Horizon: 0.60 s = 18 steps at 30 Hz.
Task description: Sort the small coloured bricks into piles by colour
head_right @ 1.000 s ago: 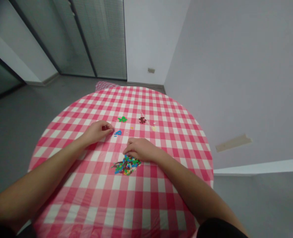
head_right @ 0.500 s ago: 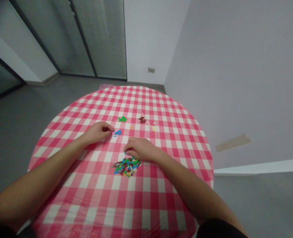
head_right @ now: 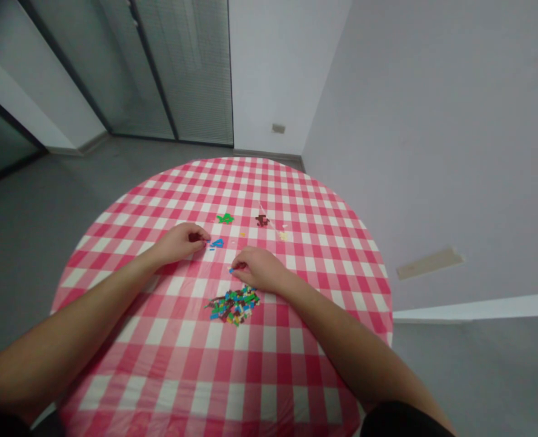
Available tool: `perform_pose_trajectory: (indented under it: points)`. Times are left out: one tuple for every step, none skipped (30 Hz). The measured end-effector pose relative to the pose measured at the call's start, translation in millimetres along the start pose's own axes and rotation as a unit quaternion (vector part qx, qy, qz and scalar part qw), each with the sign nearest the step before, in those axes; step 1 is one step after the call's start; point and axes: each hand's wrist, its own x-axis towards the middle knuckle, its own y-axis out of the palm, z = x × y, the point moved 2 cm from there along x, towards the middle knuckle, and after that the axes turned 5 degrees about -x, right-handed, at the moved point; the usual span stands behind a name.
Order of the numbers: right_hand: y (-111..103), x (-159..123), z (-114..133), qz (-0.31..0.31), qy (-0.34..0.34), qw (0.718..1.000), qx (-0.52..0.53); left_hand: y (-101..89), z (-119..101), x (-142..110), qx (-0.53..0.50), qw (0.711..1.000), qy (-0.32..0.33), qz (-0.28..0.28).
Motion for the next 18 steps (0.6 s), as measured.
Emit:
perform_pose_trajectory:
  points:
    - [0, 0, 0, 0.001, -0.003, 1.000, 0.000, -0.1, -1, 0, -0.001, 1.000, 0.004, -0.001]
    - [0, 0, 0, 0.001, -0.006, 1.000, -0.001, -0.3, -1, 0, -0.001, 1.000, 0.009, 0.000]
    - [0, 0, 1, 0.001, -0.008, 1.000, -0.002, -0.5, -2, 0, 0.002, 1.000, 0.013, 0.002]
    - [0, -1, 1, 0.002, -0.011, 1.000, -0.004, -0.7, -3, -1, 0.005, 1.000, 0.018, 0.003]
    - [-1, -1, 2, 0.006, -0.013, 1.000, -0.007, -1.0, -4, -1, 0.009, 1.000, 0.021, 0.005]
    - [-2, -2, 2, 0.010, -0.015, 1.000, -0.014, -1.2, -5, -1, 0.013, 1.000, 0.024, 0.008]
    - [-3, -2, 2, 0.015, -0.013, 0.999, -0.026, -1.3, -6, -2, 0.016, 0.999, 0.026, 0.010]
    - [-4, -3, 2, 0.018, -0.005, 0.999, -0.042, -1.3, -7, -2, 0.016, 0.999, 0.028, 0.011]
    - [-6, -3, 2, 0.017, 0.010, 0.998, -0.061, -1.2, -7, -2, 0.015, 0.999, 0.028, 0.011]
    - [-7, -3, 1, 0.012, 0.030, 0.996, -0.082, -1.0, -8, -2, 0.014, 0.999, 0.027, 0.012]
    - [-8, -3, 0, 0.006, 0.052, 0.993, -0.102, -0.8, -8, -2, 0.012, 1.000, 0.026, 0.013]
    - [-8, -2, 0, 0.001, 0.072, 0.990, -0.120, -0.5, -8, -2, 0.011, 1.000, 0.025, 0.012]
    - [-8, -2, -1, -0.004, 0.090, 0.987, -0.136, -0.3, -9, -2, 0.012, 1.000, 0.025, 0.011]
    - [-7, 0, 0, -0.007, 0.102, 0.984, -0.149, -0.1, -9, -2, 0.014, 1.000, 0.025, 0.011]
    - [-6, 1, 0, -0.007, 0.108, 0.981, -0.160, 0.0, -10, -2, 0.017, 0.999, 0.025, 0.010]
    - [-4, 2, 1, -0.007, 0.110, 0.979, -0.169, 0.0, -10, -2, 0.020, 0.999, 0.025, 0.009]
    - [-3, 4, 2, -0.007, 0.108, 0.978, -0.176, 0.0, -10, -2, 0.022, 0.999, 0.025, 0.009]
    - [-2, 4, 2, -0.007, 0.103, 0.978, -0.181, -0.1, -11, -2, 0.022, 0.999, 0.026, 0.009]
